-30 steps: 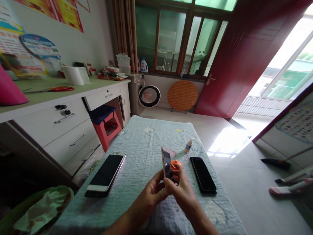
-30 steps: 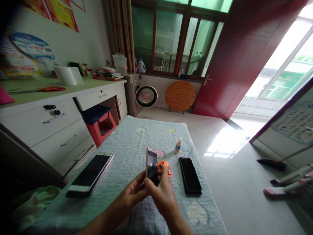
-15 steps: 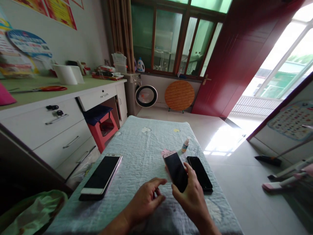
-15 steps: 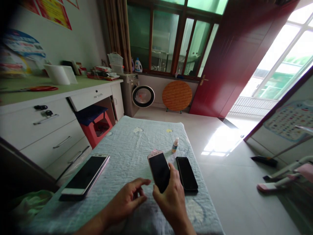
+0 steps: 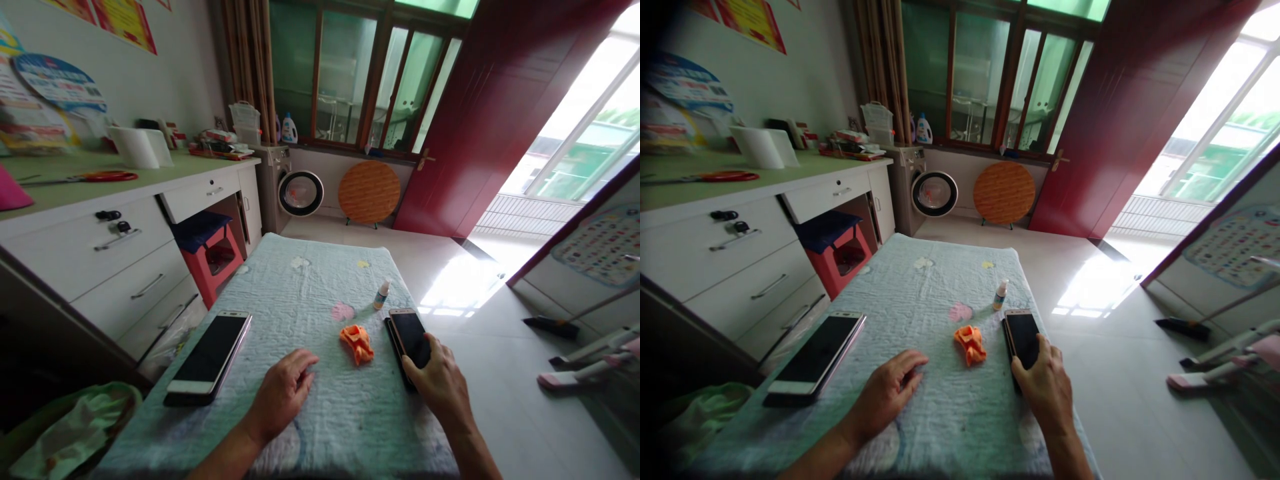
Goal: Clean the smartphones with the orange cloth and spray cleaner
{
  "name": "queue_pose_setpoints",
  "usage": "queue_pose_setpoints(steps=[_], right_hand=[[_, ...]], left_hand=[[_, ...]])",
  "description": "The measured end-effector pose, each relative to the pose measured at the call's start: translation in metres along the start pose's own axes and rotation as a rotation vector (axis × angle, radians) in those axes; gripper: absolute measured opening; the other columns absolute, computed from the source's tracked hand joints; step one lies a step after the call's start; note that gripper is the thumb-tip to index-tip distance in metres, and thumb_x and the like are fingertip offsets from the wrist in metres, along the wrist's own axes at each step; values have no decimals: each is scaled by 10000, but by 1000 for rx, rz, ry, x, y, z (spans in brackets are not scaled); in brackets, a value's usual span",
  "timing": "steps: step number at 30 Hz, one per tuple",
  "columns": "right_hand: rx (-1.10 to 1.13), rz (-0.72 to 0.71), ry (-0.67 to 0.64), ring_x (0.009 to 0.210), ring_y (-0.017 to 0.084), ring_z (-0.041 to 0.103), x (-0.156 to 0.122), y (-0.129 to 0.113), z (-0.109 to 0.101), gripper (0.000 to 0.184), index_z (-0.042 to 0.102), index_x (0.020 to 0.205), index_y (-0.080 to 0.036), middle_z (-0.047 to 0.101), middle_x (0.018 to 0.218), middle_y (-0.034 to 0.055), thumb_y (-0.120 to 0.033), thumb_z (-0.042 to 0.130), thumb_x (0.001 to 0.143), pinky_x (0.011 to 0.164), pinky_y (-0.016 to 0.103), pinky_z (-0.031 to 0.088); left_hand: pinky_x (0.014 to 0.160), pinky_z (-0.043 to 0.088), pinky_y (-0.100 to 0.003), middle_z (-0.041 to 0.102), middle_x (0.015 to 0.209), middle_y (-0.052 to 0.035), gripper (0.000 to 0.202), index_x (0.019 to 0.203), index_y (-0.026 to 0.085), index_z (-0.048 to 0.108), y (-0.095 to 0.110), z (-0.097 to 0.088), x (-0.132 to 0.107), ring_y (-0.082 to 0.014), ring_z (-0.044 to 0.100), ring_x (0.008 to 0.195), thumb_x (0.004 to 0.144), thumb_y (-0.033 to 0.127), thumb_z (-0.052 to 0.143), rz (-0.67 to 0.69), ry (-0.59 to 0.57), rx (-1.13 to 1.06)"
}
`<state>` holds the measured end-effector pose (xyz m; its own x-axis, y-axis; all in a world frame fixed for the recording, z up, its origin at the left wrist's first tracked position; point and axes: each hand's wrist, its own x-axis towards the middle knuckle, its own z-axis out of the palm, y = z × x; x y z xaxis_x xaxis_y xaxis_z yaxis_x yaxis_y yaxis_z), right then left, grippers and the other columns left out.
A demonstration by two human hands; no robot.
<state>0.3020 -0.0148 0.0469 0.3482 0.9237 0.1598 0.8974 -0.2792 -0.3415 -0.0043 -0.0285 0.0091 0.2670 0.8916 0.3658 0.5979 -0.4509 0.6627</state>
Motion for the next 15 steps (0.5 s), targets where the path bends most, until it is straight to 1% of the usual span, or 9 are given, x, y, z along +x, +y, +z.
queue_pose_setpoints(steps=[3,8,15], right_hand=[[-32,-6,-34,980,288,641,0,-2,4,639,478,1357,-116,583,1213,168,-461,509,820,763,372,502],[-69,8,-49,938,292,654,0,-5,5,624,468,1369,-126,584,1204,178,-450,503,836,745,375,494],[-100,12,-82,933,291,666,1,-7,6,635,465,1376,-115,589,1189,185,-464,492,846,744,368,493]], left_hand=[[847,556,-312,705,1033,-56,269,1035,220,669,1,0,0,-209,682,931,829,129,520,22,14,23],[855,558,-325,705,1033,-63,275,1026,217,671,3,-2,0,-212,683,939,826,114,514,32,6,36],[880,550,-330,703,1030,-57,274,1019,221,670,2,0,-1,-215,679,957,819,104,523,53,10,47]])
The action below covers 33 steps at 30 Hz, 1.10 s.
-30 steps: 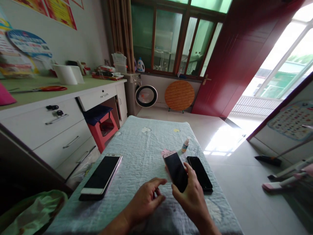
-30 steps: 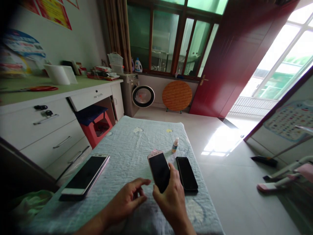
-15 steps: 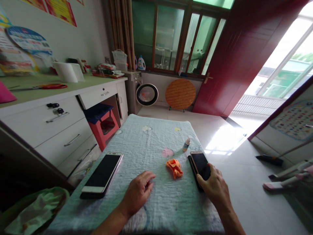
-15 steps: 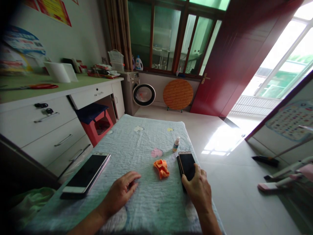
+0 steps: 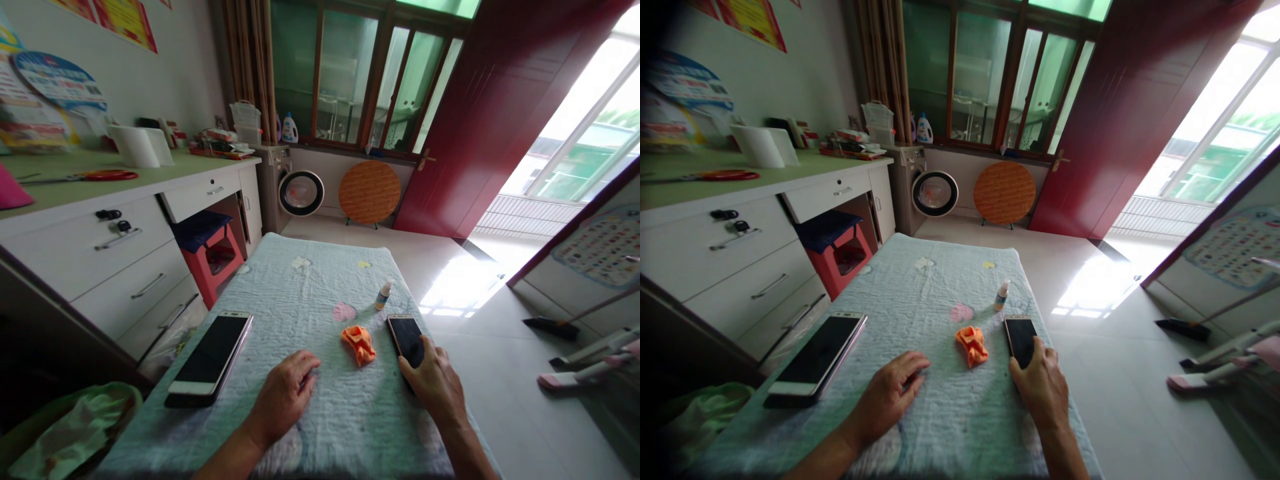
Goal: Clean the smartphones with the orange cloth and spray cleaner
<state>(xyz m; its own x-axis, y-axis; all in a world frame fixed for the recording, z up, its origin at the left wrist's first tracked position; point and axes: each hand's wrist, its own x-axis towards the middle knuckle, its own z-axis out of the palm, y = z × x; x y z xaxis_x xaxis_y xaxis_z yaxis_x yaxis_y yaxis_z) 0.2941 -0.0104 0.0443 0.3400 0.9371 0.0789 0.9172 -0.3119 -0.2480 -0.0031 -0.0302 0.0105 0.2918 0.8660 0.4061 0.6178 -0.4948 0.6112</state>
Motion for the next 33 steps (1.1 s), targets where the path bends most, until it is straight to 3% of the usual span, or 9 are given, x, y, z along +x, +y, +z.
queue_pose_setpoints(steps=[9,13,16,18,21,23,28,33], right_hand=[[-29,-10,-18,951,324,660,-2,-3,1,642,438,1392,-100,570,1215,219,-470,463,867,757,413,503],[-28,-45,26,1098,358,595,-1,1,6,668,442,1383,-77,541,1272,235,-472,506,849,875,455,484],[-7,-135,156,1255,394,465,-1,-1,6,652,487,1348,-97,482,1355,235,-460,571,814,978,513,427],[105,-281,179,1262,348,460,-1,-9,5,552,519,1318,-147,489,1364,184,-404,556,831,1014,492,415],[290,-524,73,1209,264,506,-1,-29,6,397,582,1242,-212,547,1301,106,-305,523,861,1037,421,417],[328,-602,9,1202,263,501,-1,-45,9,381,602,1232,-221,551,1291,98,-276,546,859,1041,421,413],[296,-669,-39,1140,282,510,0,-74,18,368,610,1260,-280,559,1246,98,-303,568,895,978,441,442],[277,-689,-83,936,236,557,2,-83,26,157,687,957,-266,617,1013,70,-251,534,922,852,366,468]], left_hand=[[903,539,-328,695,1063,-59,253,1024,225,666,-1,0,-1,-218,668,995,840,119,527,-12,-22,20],[899,539,-334,694,1059,-59,253,1016,226,673,0,1,-1,-217,668,982,837,120,530,-12,-16,10],[889,542,-333,695,1043,-55,255,1004,231,683,1,0,0,-214,669,962,831,121,532,-21,-12,-3],[887,540,-329,693,1038,-51,257,1001,234,688,2,-1,1,-212,668,955,829,120,534,-31,-22,-13],[887,534,-329,690,1042,-51,252,1010,235,690,4,-3,2,-212,662,961,842,131,533,-38,-44,-24],[886,530,-329,688,1050,-54,243,1021,234,689,4,-4,2,-212,658,966,863,144,528,-39,-60,-29],[889,525,-335,686,1071,-63,253,1028,232,696,5,-4,1,-216,649,978,862,137,531,-52,-73,-32],[890,525,-338,683,1071,-64,266,1032,230,691,4,-3,0,-215,648,973,854,126,523,-39,-58,-26]])
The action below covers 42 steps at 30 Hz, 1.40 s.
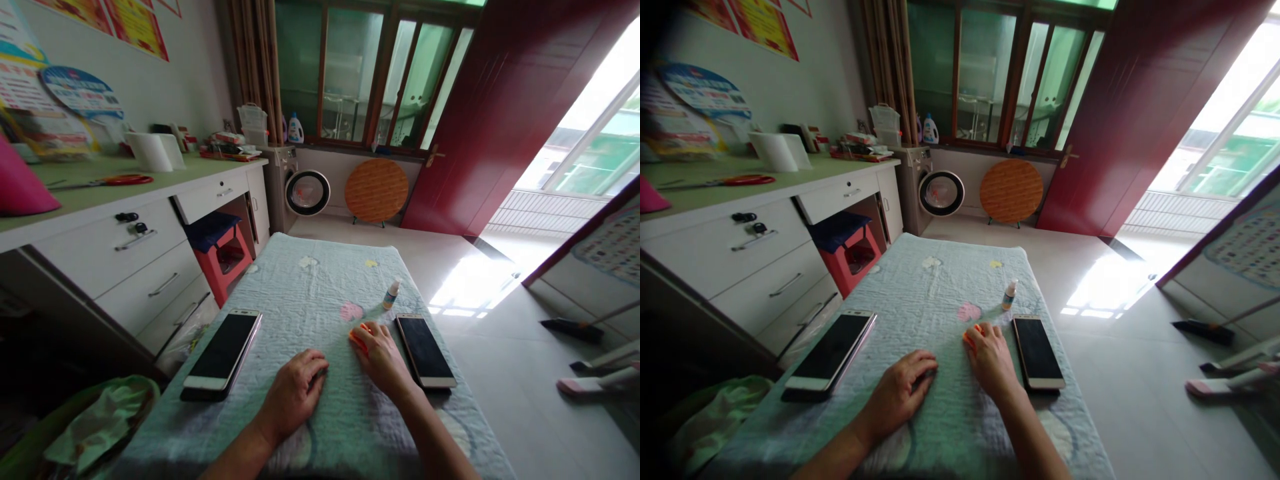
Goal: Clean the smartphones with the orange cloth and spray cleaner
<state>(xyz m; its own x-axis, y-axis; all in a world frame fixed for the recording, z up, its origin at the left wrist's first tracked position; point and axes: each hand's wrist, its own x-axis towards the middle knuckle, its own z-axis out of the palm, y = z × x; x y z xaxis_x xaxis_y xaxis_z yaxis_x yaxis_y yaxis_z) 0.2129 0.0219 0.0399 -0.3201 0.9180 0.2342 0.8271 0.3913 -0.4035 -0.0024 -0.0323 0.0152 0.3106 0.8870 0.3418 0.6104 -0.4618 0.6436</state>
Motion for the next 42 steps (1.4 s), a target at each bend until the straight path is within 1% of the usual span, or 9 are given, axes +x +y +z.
queue_pose_setpoints(steps=[4,10,14,17,20,24,29,34,42], right_hand=[[79,46,36,909,218,573,4,4,8,169,672,904,-235,621,921,58,-210,506,930,833,320,456],[254,46,179,821,165,605,6,3,17,257,658,989,-214,624,908,39,-318,422,991,768,249,452],[245,20,164,809,152,615,0,-1,23,292,664,1005,-228,626,913,33,-332,390,1004,765,228,453],[237,-1,132,804,152,606,-3,-3,23,290,666,1007,-226,619,905,32,-313,389,1004,760,230,448],[245,-6,119,803,157,595,-4,-2,23,269,664,1016,-221,617,906,33,-293,407,995,751,242,443],[262,-23,125,797,162,588,-4,1,26,225,665,1014,-221,622,904,35,-275,450,971,749,254,439],[249,-34,107,809,166,590,-5,1,27,183,661,989,-222,623,902,33,-242,485,947,738,256,431],[220,-28,97,793,164,596,-5,0,25,169,661,979,-224,627,900,29,-226,498,935,724,251,424],[213,-16,94,787,159,598,-5,0,25,148,656,954,-222,625,890,18,-200,516,914,717,241,416]], left_hand=[[880,525,-333,680,1063,-64,265,1027,230,689,1,-1,1,-214,648,964,854,122,520,-1,-7,-7],[866,523,-326,676,1037,-66,248,1004,218,689,5,-4,2,-211,645,944,865,125,507,-22,-31,-19],[879,524,-340,676,1058,-66,281,1041,222,682,7,-4,1,-216,638,963,846,102,519,6,-19,17],[906,512,-387,669,1099,-68,320,1080,230,673,6,-11,4,-236,625,994,834,89,524,52,42,127],[937,485,-441,659,1136,-79,306,1089,228,671,1,-28,9,-266,606,1039,841,110,535,56,148,310],[999,421,-493,592,1253,-140,321,1166,176,637,-14,-68,9,-328,547,1147,850,196,585,-100,244,664],[941,449,-455,591,1209,-179,498,1264,116,557,-34,-107,-6,-350,562,1107,855,396,605,-435,187,942],[892,463,-411,632,1107,-172,627,1320,76,493,-45,-112,-18,-336,605,1049,857,495,547,-610,90,917],[869,454,-397,630,1062,-172,634,1314,79,475,-42,-111,-14,-339,612,1021,846,501,542,-685,67,903]])
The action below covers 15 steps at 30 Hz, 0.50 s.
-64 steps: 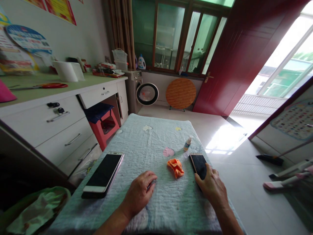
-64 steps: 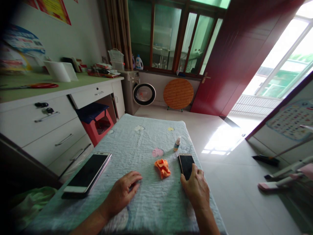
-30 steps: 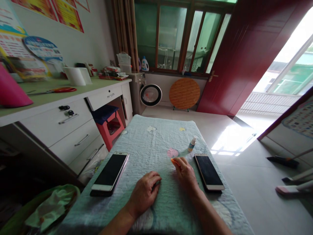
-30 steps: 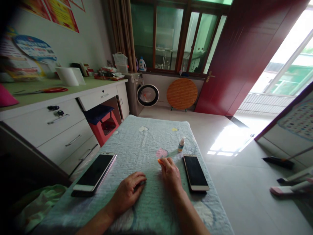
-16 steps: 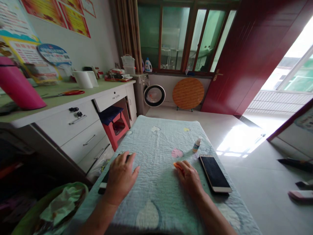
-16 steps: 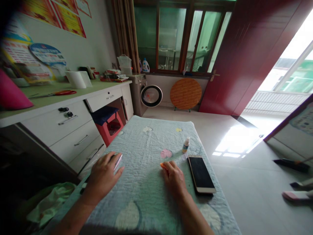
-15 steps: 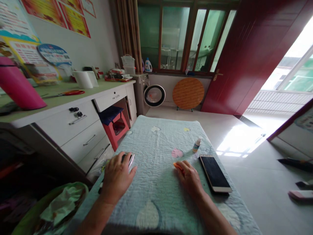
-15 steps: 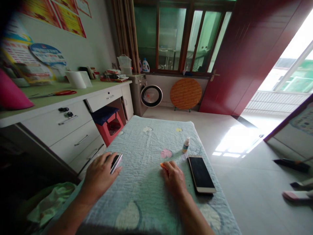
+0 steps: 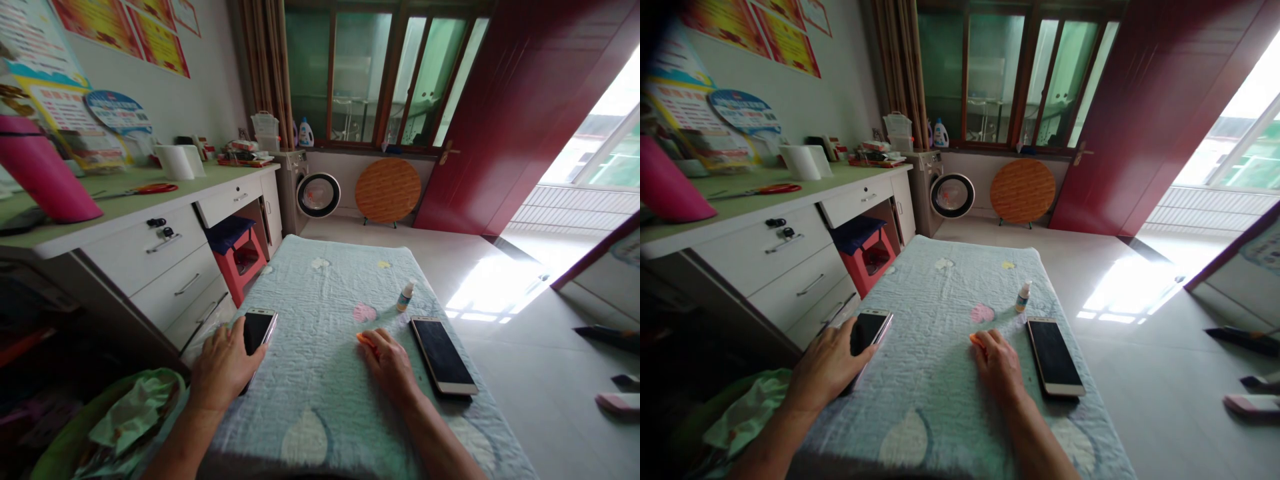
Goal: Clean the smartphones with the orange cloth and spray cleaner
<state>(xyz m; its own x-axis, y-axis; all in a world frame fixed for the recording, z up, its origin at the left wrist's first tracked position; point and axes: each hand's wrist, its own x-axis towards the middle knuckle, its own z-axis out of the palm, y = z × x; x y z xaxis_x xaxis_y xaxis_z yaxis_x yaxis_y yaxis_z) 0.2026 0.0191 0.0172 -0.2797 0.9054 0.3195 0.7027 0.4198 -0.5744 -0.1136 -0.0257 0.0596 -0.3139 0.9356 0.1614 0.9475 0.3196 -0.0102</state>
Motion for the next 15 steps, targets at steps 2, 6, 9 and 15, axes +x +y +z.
queue_pose_setpoints(steps=[2,6,9,15], right_hand=[[-2,-1,-3,792,163,599,0,-1,0,142,653,947,-220,626,891,20,-202,516,913,715,242,415],[10,-6,-2,800,164,600,0,-1,-1,155,654,957,-223,627,893,22,-203,506,916,719,244,413],[15,-4,-1,796,160,596,0,-1,-1,148,651,942,-224,621,884,18,-207,506,918,717,244,410],[33,-2,-6,795,153,592,-1,0,-1,138,645,940,-226,613,883,14,-218,507,923,714,244,404]], left_hand=[[860,453,-392,636,1018,-155,610,1297,95,482,1,-1,0,-335,615,999,844,500,540,-15,8,6],[847,451,-388,637,964,-132,576,1277,117,488,3,2,1,-325,616,949,835,485,532,-30,84,39],[847,448,-396,630,917,-125,551,1234,109,515,6,3,0,-327,608,915,815,466,544,-6,168,62],[913,439,-435,620,1027,-159,570,1265,82,495,31,-1,-12,-340,582,981,786,376,586,138,317,-107]])
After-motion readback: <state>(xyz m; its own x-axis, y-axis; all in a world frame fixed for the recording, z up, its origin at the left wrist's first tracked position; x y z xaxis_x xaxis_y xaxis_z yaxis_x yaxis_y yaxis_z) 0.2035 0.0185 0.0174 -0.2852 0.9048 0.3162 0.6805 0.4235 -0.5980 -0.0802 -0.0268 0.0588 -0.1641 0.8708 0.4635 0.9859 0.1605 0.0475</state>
